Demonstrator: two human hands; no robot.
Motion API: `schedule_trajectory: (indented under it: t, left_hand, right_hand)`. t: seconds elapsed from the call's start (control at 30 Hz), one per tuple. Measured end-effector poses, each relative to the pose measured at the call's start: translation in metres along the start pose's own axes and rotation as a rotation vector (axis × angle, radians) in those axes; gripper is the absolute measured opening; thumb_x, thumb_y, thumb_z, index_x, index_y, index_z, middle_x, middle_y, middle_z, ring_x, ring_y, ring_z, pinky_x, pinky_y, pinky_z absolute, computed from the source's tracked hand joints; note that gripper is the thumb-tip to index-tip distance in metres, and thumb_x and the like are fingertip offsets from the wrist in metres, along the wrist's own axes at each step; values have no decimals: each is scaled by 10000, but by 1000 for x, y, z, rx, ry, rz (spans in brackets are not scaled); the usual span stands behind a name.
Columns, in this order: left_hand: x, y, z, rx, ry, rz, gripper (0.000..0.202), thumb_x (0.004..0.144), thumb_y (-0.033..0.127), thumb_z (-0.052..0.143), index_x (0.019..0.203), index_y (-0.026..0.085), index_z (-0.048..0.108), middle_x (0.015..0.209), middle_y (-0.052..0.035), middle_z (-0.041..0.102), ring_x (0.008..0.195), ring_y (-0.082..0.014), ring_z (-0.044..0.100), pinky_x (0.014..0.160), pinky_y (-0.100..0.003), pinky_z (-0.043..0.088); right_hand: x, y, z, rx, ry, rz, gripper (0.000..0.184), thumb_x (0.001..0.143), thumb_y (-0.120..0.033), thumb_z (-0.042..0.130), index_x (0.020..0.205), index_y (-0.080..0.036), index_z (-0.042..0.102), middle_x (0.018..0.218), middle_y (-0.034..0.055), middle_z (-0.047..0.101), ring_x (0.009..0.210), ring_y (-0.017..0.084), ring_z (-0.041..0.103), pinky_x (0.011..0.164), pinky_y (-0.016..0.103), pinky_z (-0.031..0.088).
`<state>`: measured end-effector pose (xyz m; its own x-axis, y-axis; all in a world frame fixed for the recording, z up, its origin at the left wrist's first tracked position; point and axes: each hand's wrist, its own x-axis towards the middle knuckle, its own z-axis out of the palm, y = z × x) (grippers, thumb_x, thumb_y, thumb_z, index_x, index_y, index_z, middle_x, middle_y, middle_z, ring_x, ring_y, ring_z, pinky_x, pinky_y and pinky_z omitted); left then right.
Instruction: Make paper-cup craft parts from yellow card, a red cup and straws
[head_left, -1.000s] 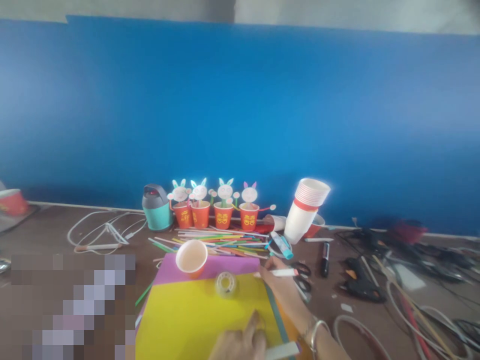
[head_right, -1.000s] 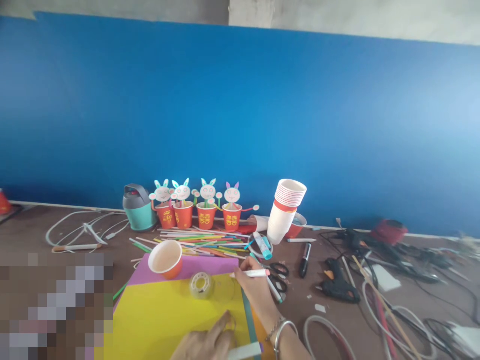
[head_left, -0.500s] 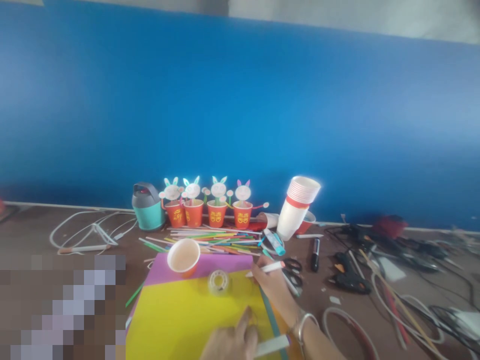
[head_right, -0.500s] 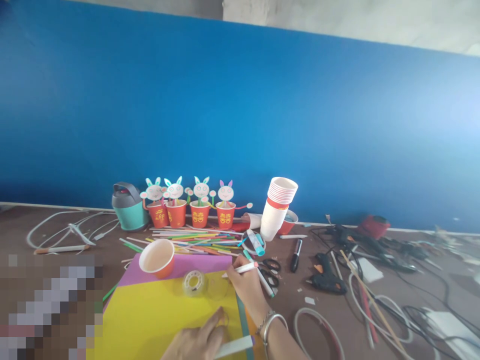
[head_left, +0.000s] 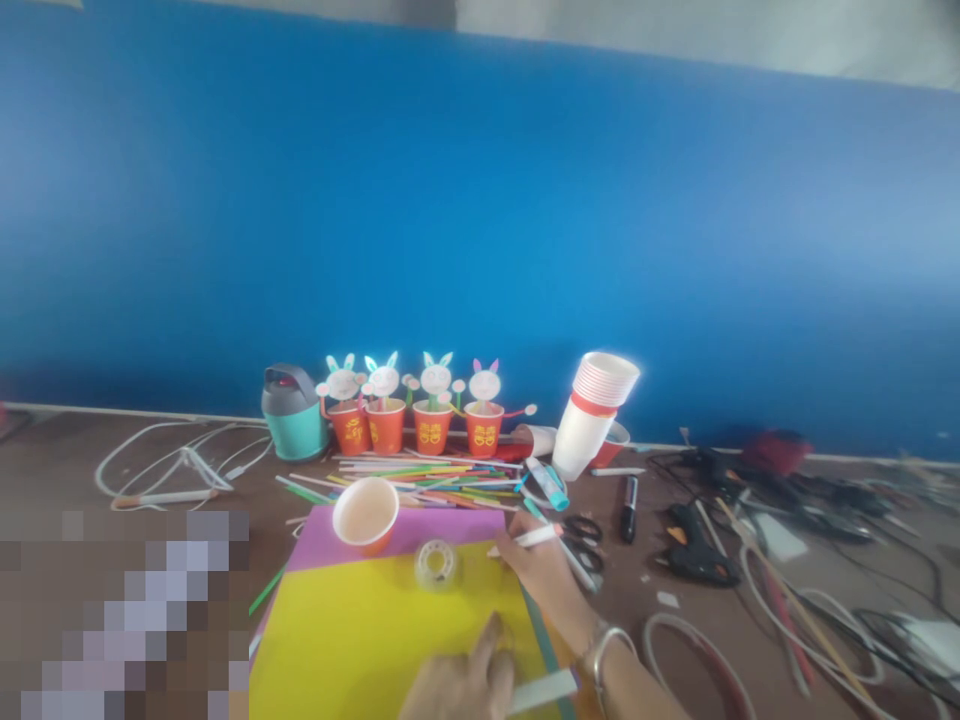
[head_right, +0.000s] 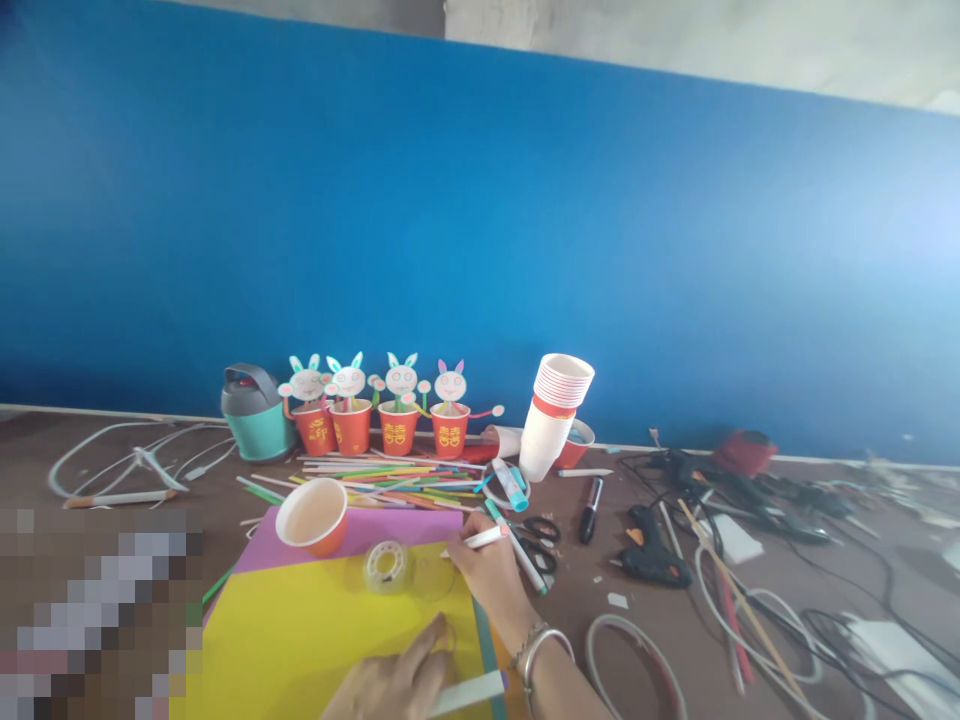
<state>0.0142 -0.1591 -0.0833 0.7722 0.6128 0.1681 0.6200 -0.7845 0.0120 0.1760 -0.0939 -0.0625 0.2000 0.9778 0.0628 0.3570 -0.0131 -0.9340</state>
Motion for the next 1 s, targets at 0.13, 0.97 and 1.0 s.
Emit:
schedule_trajectory:
  t: [0.13, 0.97, 1.0]
  left_hand:
    - [0, 1, -3, 11, 13, -2, 224, 821, 45, 500, 954, 169, 631, 1260, -116, 622, 498, -150, 677, 440, -234, 551]
    - [0, 3, -8, 22, -36, -16, 252, 818, 34, 485, 976, 169, 628, 1264, -115, 618, 524, -168, 688, 472, -267, 574]
    - [0, 2, -8, 25, -37, -14, 248, 818, 36, 490, 975, 170, 627, 1266, -113, 617, 525, -167, 690, 469, -264, 573]
  right_hand:
    - [0, -1, -1, -11, 41, -25, 239, 690, -349, 605, 548, -227, 456, 461, -48, 490, 459, 132, 457, 458, 250, 338]
    - [-1, 5, -4, 2, 96, 14, 252, 686, -382, 645, 538, -253, 486, 483, -8, 545, 493, 169, 478, 483, 292, 371]
    - [-1, 6, -4, 2, 93, 10, 250, 692, -378, 639, 537, -254, 486, 486, -7, 547, 498, 170, 483, 491, 292, 378]
